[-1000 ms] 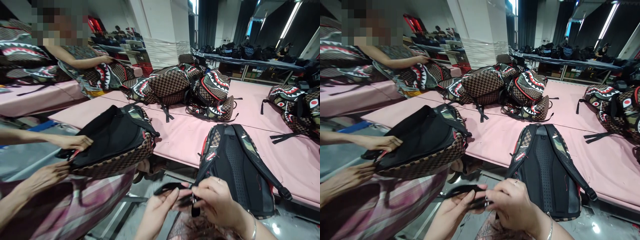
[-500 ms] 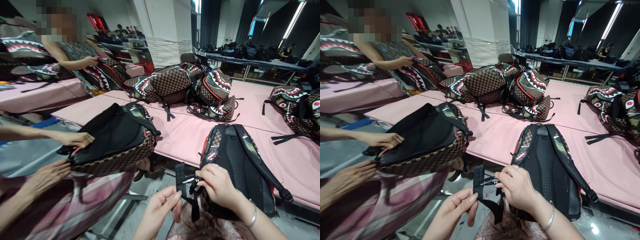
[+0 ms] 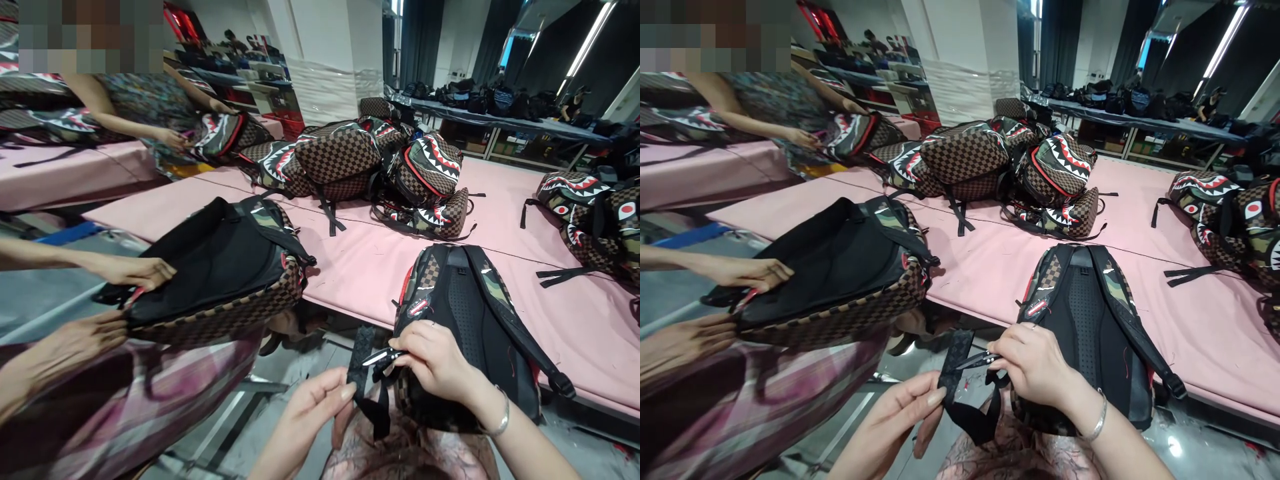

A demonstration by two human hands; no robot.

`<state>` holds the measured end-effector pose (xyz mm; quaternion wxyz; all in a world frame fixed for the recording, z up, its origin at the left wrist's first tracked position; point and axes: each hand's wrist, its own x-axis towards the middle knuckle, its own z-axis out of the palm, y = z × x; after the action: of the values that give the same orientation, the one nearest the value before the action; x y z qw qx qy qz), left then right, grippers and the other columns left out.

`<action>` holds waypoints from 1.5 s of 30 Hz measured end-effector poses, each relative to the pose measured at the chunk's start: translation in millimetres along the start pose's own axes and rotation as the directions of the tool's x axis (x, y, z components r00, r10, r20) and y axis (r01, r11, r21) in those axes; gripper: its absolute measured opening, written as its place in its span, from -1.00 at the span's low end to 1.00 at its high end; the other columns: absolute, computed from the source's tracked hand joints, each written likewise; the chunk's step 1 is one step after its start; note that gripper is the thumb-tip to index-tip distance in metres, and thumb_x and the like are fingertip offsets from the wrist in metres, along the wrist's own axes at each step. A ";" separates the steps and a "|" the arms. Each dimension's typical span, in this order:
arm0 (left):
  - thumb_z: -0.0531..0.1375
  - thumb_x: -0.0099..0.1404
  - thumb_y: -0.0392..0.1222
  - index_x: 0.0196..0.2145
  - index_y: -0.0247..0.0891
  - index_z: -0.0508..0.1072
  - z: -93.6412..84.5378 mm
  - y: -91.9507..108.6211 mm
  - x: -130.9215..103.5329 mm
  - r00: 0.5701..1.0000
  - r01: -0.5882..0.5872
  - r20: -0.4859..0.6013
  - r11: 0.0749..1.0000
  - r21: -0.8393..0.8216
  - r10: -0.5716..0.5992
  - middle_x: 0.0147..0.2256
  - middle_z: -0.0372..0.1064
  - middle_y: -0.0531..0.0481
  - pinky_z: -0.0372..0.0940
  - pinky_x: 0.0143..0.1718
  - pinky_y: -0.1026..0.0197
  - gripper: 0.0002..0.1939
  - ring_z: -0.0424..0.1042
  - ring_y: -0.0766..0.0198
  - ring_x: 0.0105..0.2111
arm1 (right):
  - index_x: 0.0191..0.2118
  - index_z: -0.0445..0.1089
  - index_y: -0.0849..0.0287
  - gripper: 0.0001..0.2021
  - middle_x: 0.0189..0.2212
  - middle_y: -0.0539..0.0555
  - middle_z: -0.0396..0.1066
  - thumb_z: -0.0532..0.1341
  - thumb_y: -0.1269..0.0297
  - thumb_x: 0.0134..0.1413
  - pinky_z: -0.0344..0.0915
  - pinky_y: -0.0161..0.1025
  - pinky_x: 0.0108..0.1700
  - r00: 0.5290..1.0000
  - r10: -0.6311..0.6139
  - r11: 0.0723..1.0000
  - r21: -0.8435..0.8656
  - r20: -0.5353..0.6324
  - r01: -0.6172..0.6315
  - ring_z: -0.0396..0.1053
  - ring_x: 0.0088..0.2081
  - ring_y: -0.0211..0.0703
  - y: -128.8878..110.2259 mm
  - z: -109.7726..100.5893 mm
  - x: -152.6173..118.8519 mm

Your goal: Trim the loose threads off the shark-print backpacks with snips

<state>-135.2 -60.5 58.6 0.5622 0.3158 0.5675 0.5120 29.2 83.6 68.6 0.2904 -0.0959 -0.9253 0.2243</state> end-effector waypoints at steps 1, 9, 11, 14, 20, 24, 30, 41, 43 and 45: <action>0.18 0.09 0.13 -0.56 -0.27 0.31 0.5 0.6 0.5 1.000 -0.004 -0.001 1.000 0.002 0.004 -0.81 0.20 0.16 -0.07 -0.63 0.31 -0.63 0.07 0.45 -0.78 | -0.20 0.35 0.18 -0.80 -0.36 0.10 0.41 0.02 0.27 0.22 0.27 -0.25 -0.23 1.000 0.004 1.000 -0.001 -0.002 -0.004 0.34 -0.28 -0.18 0.7 -0.9 -0.8; 0.16 0.11 0.12 -0.52 -0.28 0.34 0.0 1.1 1.8 0.999 -0.020 0.048 0.999 0.041 0.019 -0.82 0.20 0.15 -0.08 -0.63 0.32 -0.63 0.06 0.45 -0.79 | -0.22 0.34 0.18 -0.81 -0.36 0.08 0.41 0.05 0.22 0.21 0.26 -0.26 -0.25 0.998 0.018 0.998 0.054 0.059 -0.021 0.34 -0.30 -0.19 -0.1 -3.0 -2.7; 0.17 0.11 0.12 -0.55 -0.27 0.32 -0.6 1.4 0.6 0.995 -0.004 0.102 0.998 0.063 -0.002 -0.81 0.21 0.14 -0.09 -0.63 0.32 -0.63 0.07 0.45 -0.78 | -0.24 0.34 0.19 -0.81 -0.36 0.07 0.42 0.06 0.21 0.21 0.25 -0.27 -0.24 0.997 0.014 0.996 0.084 0.072 -0.020 0.34 -0.31 -0.20 -0.8 -2.3 -1.8; 0.19 0.09 0.11 -0.59 -0.27 0.30 0.9 4.9 -0.6 0.985 0.037 0.166 0.995 0.088 -0.051 -0.78 0.21 0.14 -0.13 -0.67 0.33 -0.62 0.11 0.45 -0.77 | -0.28 0.35 0.19 -0.78 -0.39 0.07 0.43 0.04 0.20 0.22 0.25 -0.28 -0.25 0.997 -0.013 0.994 0.111 0.081 0.004 0.34 -0.34 -0.22 -1.7 -1.7 -0.9; 0.21 0.08 0.09 -0.56 -0.26 0.36 4.1 12.5 -0.1 0.989 0.037 0.145 0.999 0.034 -0.042 -0.78 0.18 0.15 -0.13 -0.70 0.33 -0.66 0.10 0.43 -0.79 | -0.27 0.35 0.19 -0.80 -0.39 0.09 0.43 0.04 0.22 0.22 0.27 -0.26 -0.25 0.998 0.027 0.995 0.096 -0.054 -0.022 0.35 -0.32 -0.20 -4.0 -5.2 -4.8; 0.20 0.09 0.09 -0.58 -0.27 0.37 4.7 13.7 -0.8 0.993 0.000 0.121 0.999 0.043 -0.005 -0.80 0.21 0.12 -0.15 -0.68 0.32 -0.65 0.09 0.43 -0.79 | -0.20 0.34 0.19 -0.80 -0.34 0.10 0.43 0.05 0.21 0.21 0.28 -0.24 -0.22 0.999 0.032 0.998 0.062 -0.028 -0.030 0.35 -0.27 -0.18 -6.5 -5.6 -6.8; 0.21 0.06 0.10 -0.60 -0.27 0.36 4.2 14.5 -0.4 0.993 0.020 0.114 0.999 0.039 -0.025 -0.81 0.21 0.12 -0.13 -0.65 0.31 -0.64 0.07 0.43 -0.79 | -0.28 0.36 0.18 -0.80 -0.41 0.07 0.42 0.04 0.23 0.22 0.25 -0.27 -0.29 0.999 0.024 0.999 0.025 -0.033 -0.023 0.33 -0.36 -0.21 -10.0 2.0 -5.5; 0.22 0.05 0.10 -0.58 -0.26 0.38 1.8 13.4 -1.2 0.996 0.010 0.090 0.998 0.061 -0.015 -0.81 0.18 0.13 -0.12 -0.68 0.32 -0.65 0.07 0.42 -0.79 | -0.26 0.37 0.18 -0.79 -0.39 0.07 0.43 0.06 0.20 0.20 0.25 -0.27 -0.28 0.996 0.083 0.994 0.064 0.026 -0.085 0.35 -0.33 -0.20 -7.4 -0.3 -8.7; 0.23 0.05 0.10 -0.60 -0.25 0.39 1.6 9.2 -2.2 0.996 0.011 0.087 0.998 0.064 -0.017 -0.81 0.18 0.12 -0.10 -0.68 0.32 -0.66 0.06 0.43 -0.79 | -0.30 0.38 0.17 -0.78 -0.41 0.07 0.43 0.06 0.19 0.20 0.25 -0.27 -0.29 0.997 0.078 0.994 0.071 0.010 -0.079 0.35 -0.35 -0.20 -8.3 2.3 -7.9; 0.23 0.04 0.08 -0.62 -0.24 0.39 -3.8 0.8 -4.2 0.997 -0.001 0.071 0.998 0.069 -0.004 -0.83 0.18 0.11 -0.07 -0.68 0.32 -0.67 0.05 0.44 -0.80 | -0.33 0.38 0.17 -0.77 -0.44 0.07 0.44 0.06 0.19 0.20 0.26 -0.27 -0.28 0.997 0.072 0.989 0.129 -0.006 -0.070 0.36 -0.37 -0.21 -10.4 4.4 -8.8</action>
<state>-138.4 -65.0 60.1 0.5711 0.3529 0.5647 0.4800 33.3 70.2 66.0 0.2927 -0.1111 -0.9033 0.2933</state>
